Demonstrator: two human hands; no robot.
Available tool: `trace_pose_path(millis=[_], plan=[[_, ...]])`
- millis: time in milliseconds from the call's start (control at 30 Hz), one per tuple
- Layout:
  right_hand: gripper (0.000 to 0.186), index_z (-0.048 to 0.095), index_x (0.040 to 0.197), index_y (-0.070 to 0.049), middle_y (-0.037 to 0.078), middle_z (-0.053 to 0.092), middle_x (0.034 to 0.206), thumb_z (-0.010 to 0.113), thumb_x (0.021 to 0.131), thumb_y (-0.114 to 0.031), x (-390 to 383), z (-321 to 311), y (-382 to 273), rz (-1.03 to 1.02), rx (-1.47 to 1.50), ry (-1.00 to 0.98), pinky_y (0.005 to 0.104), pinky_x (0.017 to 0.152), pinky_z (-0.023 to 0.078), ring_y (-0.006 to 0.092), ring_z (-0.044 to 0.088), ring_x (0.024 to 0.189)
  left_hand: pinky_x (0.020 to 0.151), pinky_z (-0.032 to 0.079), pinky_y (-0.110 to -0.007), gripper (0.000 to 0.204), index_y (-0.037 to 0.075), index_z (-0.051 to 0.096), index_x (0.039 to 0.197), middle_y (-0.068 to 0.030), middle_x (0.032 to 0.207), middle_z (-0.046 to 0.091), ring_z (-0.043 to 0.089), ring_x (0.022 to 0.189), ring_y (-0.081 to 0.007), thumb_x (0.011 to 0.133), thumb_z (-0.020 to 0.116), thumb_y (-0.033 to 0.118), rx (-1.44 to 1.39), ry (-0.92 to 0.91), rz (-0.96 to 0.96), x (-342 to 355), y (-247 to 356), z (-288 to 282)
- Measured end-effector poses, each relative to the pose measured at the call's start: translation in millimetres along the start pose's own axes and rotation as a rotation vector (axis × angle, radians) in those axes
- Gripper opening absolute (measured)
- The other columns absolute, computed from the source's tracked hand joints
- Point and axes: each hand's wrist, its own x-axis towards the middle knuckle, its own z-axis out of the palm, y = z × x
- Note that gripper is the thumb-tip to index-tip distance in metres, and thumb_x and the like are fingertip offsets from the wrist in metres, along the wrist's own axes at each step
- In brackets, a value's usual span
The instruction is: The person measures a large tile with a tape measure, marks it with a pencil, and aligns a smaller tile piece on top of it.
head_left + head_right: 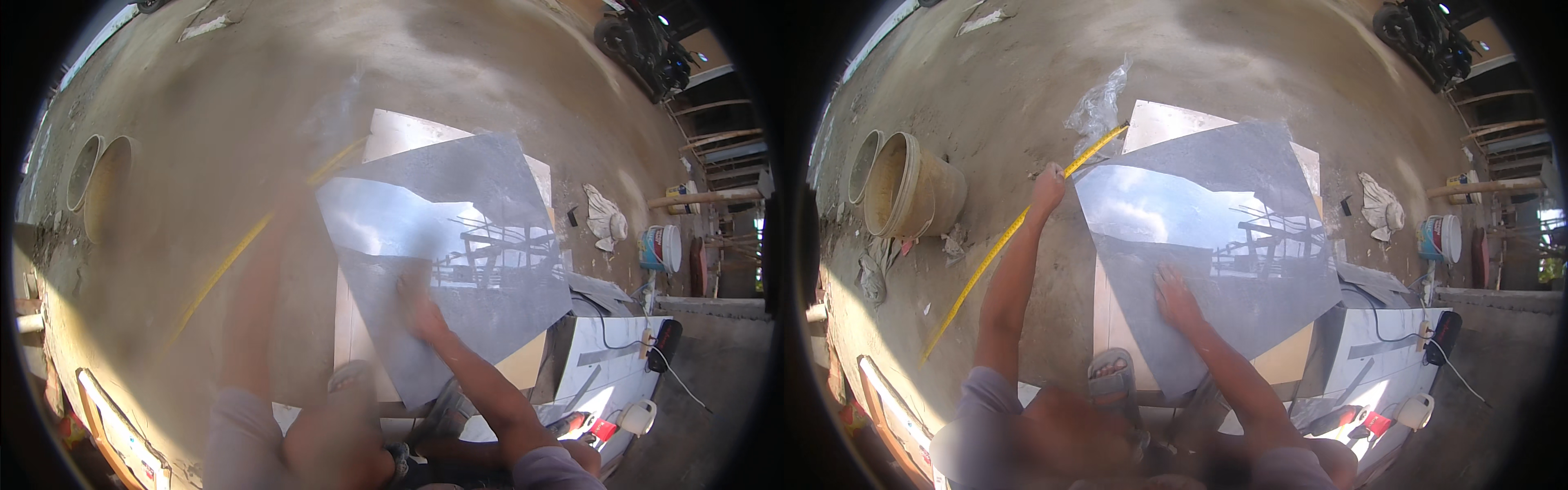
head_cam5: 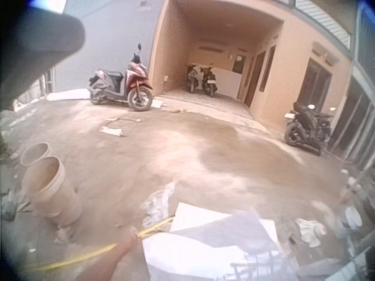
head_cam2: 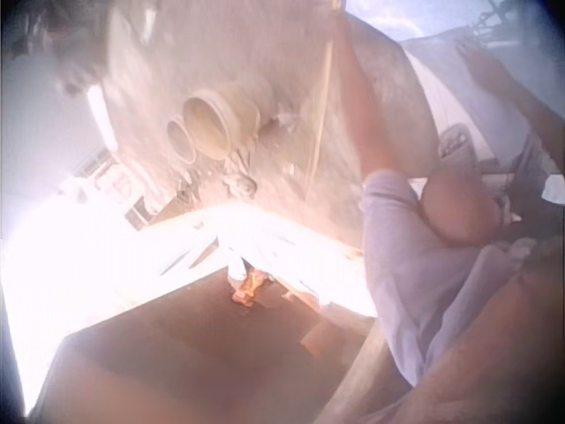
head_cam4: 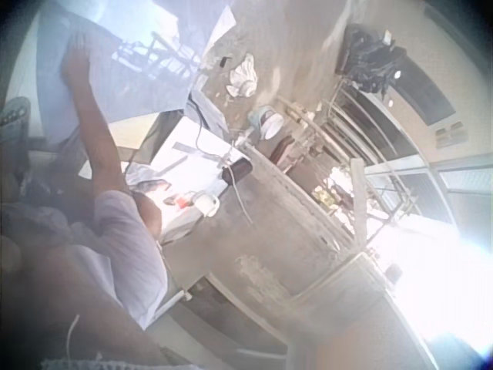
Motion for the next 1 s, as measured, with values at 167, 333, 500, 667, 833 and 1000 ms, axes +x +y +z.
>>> trace_pose_path(millis=[167,333,500,667,833,1000], plan=[[0.047,0.046,0.135,-0.006,0.016,0.037,0.147,0.051,0.092,-0.025,-53.5,-68.1,5.7,0.028,0.169,-0.371,0.0446,0.108,0.033,0.035,0.04,0.131,0.07,0.046,-0.043,0.019,0.004,0.054,0.101,-0.0191,0.082,0.062,0.061,0.078,-0.0353,0.093,0.045,0.019,-0.029,0.013,0.063,-55.1,39.1,-41.3],[0.046,0.047,0.135,-0.009,0.016,0.048,0.138,0.05,0.092,-0.028,-105.4,-114.9,72.8,0.178,-0.091,-0.643,0.0436,0.107,0.036,0.0328,0.046,0.126,0.068,0.044,-0.04,0.021,0.002,0.055,0.101,-0.0162,0.077,0.057,0.057,0.073,-0.0299,0.094,0.043,0.018,-0.086,-0.207,-0.22,-203.3,32.3,-88.8],[0.041,0.055,0.125,-0.008,0.018,0.056,0.128,0.052,0.09,-0.028,-169.4,-180.5,148.5,0.302,-0.323,-0.648,0.0464,0.101,0.041,0.0354,0.053,0.118,0.066,0.043,-0.043,0.021,0.001,0.056,0.098,-0.0205,0.078,0.057,0.058,0.072,-0.0299,0.094,0.043,0.017,0.027,-0.334,-0.403,-287.5,94.1,-164.9],[0.035,0.056,0.121,-0.009,0.016,0.058,0.123,0.049,0.092,-0.027,-182.4,-182.0,129.4,0.317,-0.233,-0.562,0.047,0.099,0.041,0.034,0.054,0.115,0.078,0.047,-0.038,0.031,-0.001,0.054,0.106,-0.0185,0.094,0.055,0.056,0.086,-0.0286,0.097,0.044,0.026,0.124,-0.419,-0.456,-332.2,71.8,-164.8],[0.039,0.053,0.124,-0.004,0.02,0.056,0.123,0.051,0.091,-0.025,-248.4,-121.2,101.5,0.346,0.106,-0.362,0.0461,0.099,0.042,0.0371,0.054,0.113,0.08,0.047,-0.038,0.031,-0.001,0.054,0.108,-0.0175,0.096,0.057,0.057,0.088,-0.0282,0.097,0.045,0.026,0.065,-0.449,-0.481,-334.7,68.9,-113.9],[0.037,0.056,0.122,-0.004,0.019,0.055,0.125,0.055,0.088,-0.017,-306.4,-68.0,106.6,0.477,0.299,0.058,0.0443,0.098,0.042,0.0366,0.054,0.114,0.081,0.047,-0.038,0.032,-0.001,0.055,0.109,-0.0166,0.097,0.058,0.058,0.09,-0.0278,0.096,0.046,0.026,0.039,-0.47,-0.474,-330.8,68.7,-96.6]])
